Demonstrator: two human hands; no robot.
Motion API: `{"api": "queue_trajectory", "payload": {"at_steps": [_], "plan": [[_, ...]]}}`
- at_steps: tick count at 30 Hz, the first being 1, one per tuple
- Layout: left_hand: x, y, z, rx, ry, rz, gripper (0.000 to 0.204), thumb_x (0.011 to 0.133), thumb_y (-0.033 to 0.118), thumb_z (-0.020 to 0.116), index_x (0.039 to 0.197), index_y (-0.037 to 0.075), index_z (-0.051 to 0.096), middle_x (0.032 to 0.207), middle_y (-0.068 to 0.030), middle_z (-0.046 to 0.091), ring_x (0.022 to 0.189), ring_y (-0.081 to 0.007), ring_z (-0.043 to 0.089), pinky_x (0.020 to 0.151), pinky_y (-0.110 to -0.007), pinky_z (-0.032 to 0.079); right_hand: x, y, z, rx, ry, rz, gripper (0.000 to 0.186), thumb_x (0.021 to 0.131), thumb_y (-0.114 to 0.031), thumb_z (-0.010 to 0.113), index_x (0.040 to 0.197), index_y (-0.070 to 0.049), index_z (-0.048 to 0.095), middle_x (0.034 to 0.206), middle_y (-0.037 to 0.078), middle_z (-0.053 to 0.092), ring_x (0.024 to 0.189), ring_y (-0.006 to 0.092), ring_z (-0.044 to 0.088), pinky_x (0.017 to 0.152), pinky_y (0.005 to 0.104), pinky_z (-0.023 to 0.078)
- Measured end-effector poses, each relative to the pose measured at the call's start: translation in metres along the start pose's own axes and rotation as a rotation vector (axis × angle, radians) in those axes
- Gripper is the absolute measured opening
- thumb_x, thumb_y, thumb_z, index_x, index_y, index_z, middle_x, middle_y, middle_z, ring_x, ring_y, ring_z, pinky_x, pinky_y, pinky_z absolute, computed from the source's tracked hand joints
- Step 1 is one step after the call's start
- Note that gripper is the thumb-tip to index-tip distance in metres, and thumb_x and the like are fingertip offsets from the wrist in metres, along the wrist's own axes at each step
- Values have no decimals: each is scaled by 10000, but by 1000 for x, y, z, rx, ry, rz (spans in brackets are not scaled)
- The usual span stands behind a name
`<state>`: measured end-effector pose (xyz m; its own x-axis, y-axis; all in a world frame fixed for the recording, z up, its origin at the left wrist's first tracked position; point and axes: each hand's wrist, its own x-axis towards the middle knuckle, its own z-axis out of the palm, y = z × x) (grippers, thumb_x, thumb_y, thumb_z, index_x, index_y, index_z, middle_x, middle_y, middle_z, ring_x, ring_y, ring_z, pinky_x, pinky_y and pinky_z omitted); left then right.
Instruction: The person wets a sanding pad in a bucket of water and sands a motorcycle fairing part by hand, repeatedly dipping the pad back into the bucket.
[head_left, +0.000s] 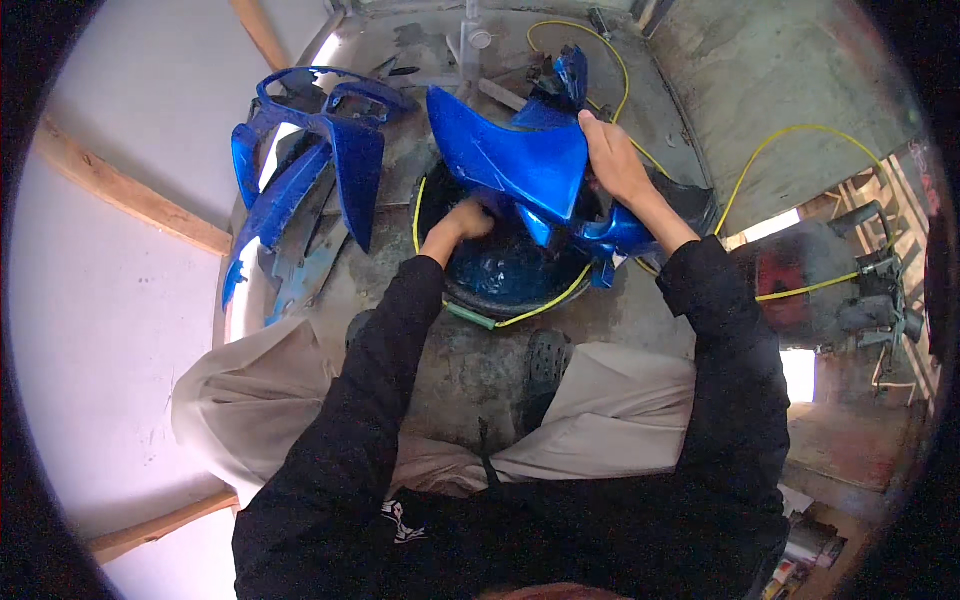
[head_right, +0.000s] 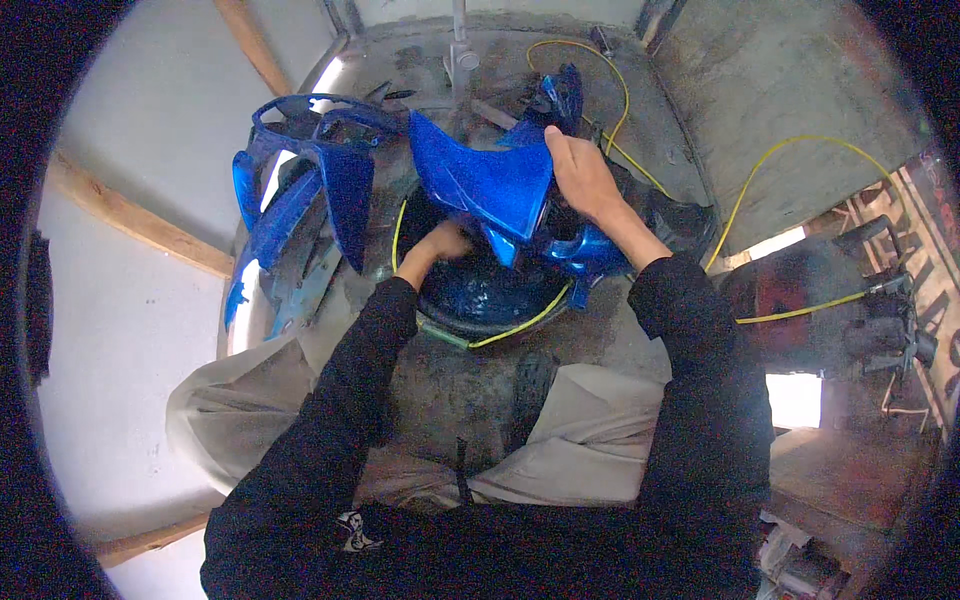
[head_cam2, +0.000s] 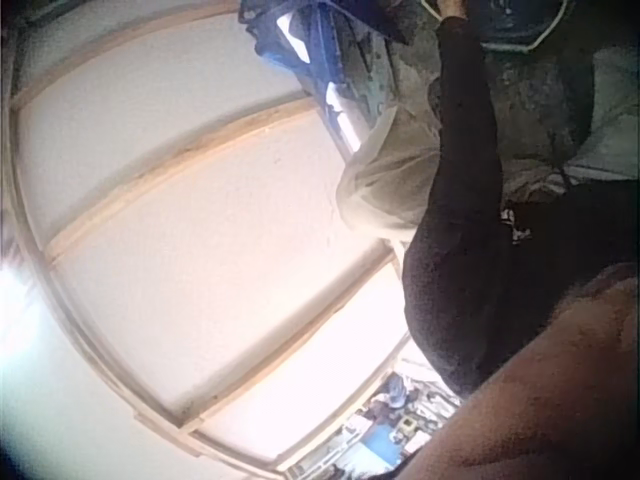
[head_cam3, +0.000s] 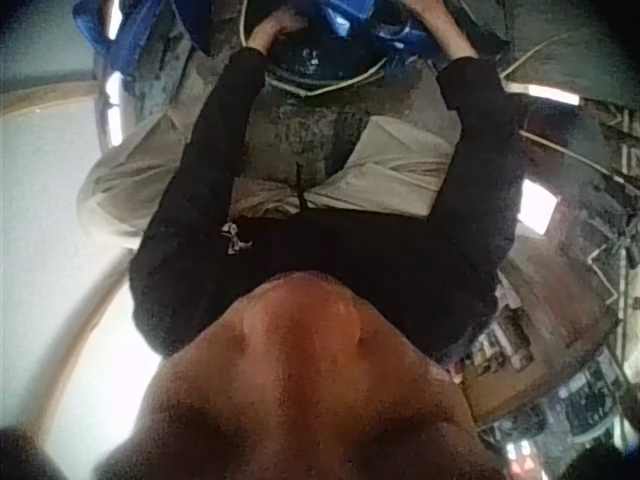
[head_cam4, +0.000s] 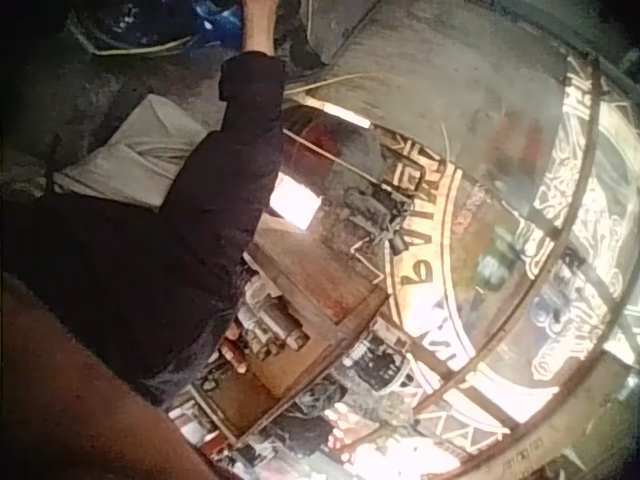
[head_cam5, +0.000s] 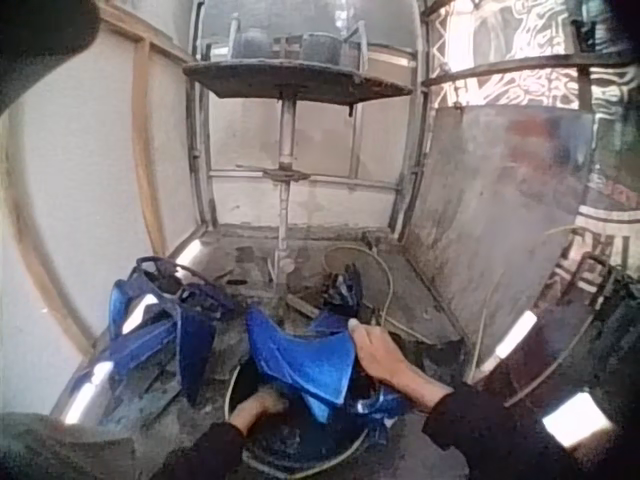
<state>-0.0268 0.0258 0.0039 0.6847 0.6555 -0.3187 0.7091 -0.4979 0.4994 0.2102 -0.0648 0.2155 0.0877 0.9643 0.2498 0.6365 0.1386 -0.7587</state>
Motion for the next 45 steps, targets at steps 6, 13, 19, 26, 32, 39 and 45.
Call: {"api": "queue_trajectory", "payload": {"at_steps": [6, 13, 19, 26, 32, 39, 45], "plan": [[-4, 40, 11, -60, 285, -273, 378, 824, 174, 673, 1180, 54, 710, 1253, -264, 655, 1154, -427, 640, 973, -514, 527, -10, 26, -16, -33, 35, 6, 634, 1077, -443, 346, 803, 91, 548, 750, 306, 584, 732, 413, 580, 734, 497, 418], [10, -48, 31, 60, 111, -102, 458, 783, 174, 633, 1215, 31, 687, 1269, -265, 653, 1206, -407, 618, 995, -460, 519, 11, -22, 12, 55, -37, -44, 627, 1075, -435, 349, 806, 92, 554, 781, 320, 601, 791, 472, 595, 755, 512, 416], [16, -1, 27, -11, 321, -149, 329, 846, 181, 621, 1134, 66, 730, 1178, -227, 697, 1140, -372, 660, 980, -459, 525, -6, 11, -8, -40, 17, 14, 637, 1076, -440, 347, 798, 92, 562, 782, 317, 606, 777, 448, 601, 752, 505, 422], [-33, 8, 27, 293, -48, -32, 282, 898, 229, 645, 1103, 75, 761, 1125, -154, 734, 1076, -389, 690, 901, -463, 551, -2, 14, -3, -48, 29, -62, 613, 1081, -453, 368, 791, 68, 511, 655, 158, 555, 660, 239, 546, 693, 418, 426], [-32, -2, -7, -12, -430, -298, 333, 933, 287, 631, 1193, 103, 728, 1289, -137, 683, 1068, -309, 684, 859, -452, 551, 4, -17, 15, 49, -24, -53, 606, 1076, -415, 364, 791, 87, 549, 756, 307, 596, 747, 462, 595, 728, 503, 423], [-60, 61, -60, -437, -687, -96, 341, 869, 111, 657, 1206, 103, 708, 1123, -17, 727, 1000, -185, 664, 812, -343, 533, -5, 12, -3, 50, -19, 12, 611, 1074, -421, 365, 790, 79, 574, 761, 300, 616, 766, 461, 619, 722, 519, 432], [-81, 98, -163, -612, -853, 2, 343, 849, 51, 699, 1191, 61, 680, 1063, -96, 742, 1087, -289, 704, 927, -433, 572, -5, 12, -7, 10, 7, 23, 640, 1071, -448, 361, 780, 81, 574, 751, 299, 618, 753, 465, 626, 729, 519, 444]]}}
